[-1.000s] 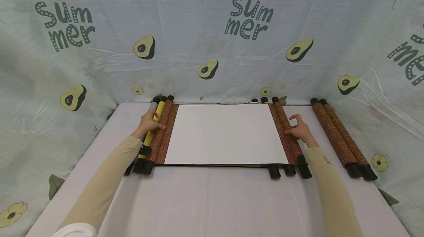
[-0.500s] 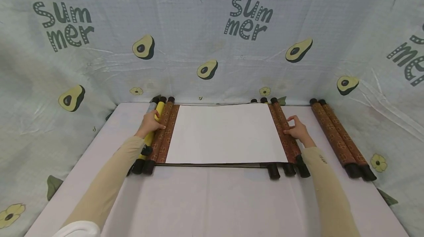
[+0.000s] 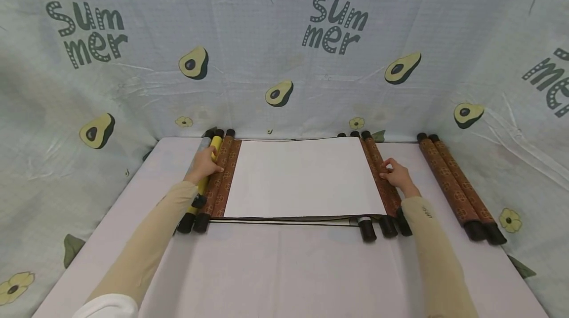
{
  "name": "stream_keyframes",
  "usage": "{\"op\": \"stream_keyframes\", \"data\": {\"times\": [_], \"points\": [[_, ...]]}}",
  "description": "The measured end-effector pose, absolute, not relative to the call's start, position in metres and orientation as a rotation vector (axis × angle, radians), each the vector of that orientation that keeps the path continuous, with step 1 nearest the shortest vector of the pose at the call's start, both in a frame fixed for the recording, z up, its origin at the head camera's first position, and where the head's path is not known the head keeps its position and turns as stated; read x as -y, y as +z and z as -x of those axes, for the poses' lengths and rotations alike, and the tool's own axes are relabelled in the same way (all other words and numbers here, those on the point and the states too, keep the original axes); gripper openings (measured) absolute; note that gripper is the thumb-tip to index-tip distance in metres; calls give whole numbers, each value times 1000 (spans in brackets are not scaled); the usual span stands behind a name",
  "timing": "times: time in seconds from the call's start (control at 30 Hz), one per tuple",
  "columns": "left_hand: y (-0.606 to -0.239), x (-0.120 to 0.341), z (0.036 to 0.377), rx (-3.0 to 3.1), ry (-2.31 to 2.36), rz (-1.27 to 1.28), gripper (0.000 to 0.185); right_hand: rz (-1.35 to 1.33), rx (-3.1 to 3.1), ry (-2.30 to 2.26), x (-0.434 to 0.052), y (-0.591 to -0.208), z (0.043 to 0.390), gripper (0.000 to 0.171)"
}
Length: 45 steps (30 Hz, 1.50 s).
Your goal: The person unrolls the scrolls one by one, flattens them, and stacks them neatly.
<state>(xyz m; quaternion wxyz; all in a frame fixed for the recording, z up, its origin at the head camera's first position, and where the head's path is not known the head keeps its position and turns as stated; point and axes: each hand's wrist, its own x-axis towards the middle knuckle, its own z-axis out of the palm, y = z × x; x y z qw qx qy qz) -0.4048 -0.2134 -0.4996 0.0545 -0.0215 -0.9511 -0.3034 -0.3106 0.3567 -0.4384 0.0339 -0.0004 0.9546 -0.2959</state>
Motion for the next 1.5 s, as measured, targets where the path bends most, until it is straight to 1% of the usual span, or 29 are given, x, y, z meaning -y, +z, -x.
{"op": "stream_keyframes", "data": {"times": [0.07,0.1,0.2,0.23,0.3,0.4,0.43,0.5,0.57,0.67,0.73,0.8,0.93,1.07,1.27,1.5], "points": [[-458,199,368,2925,-876,86,49,36,-2956,-831,-357,-439,310,29],[-441,193,354,2957,-832,97,50,55,-2960,-794,-357,-438,310,29],[-417,186,329,3019,-603,203,52,125,-2968,-689,-357,-436,308,30],[-416,185,328,3055,-508,232,51,147,-2966,-658,-358,-435,307,31],[-417,184,325,3084,-340,340,43,187,-2957,-606,-357,-433,304,33],[-421,184,321,3126,-226,416,30,223,-2939,-537,-357,-430,297,39],[-422,184,319,3140,-206,432,30,236,-2937,-514,-357,-430,295,41],[-425,183,313,3174,-180,432,34,256,-2945,-454,-358,-431,289,44],[-427,183,304,3196,-137,435,42,284,-2960,-404,-358,-433,283,46],[-431,182,291,3195,-67,448,50,333,-2989,-336,-358,-433,272,47],[-430,182,283,3196,-35,449,52,348,-2996,-309,-359,-433,266,47],[-429,181,276,3190,-17,458,50,342,-2996,-303,-358,-431,259,47],[-429,179,266,3193,-24,487,44,317,-2993,-360,-359,-430,245,46],[-430,181,255,3158,-127,519,37,310,-2993,-448,-360,-432,232,44],[-430,185,238,3090,-277,546,28,354,-3089,-481,-366,-433,219,35],[-424,185,224,2995,-357,586,25,278,-3200,-483,-380,-434,211,29]]}}
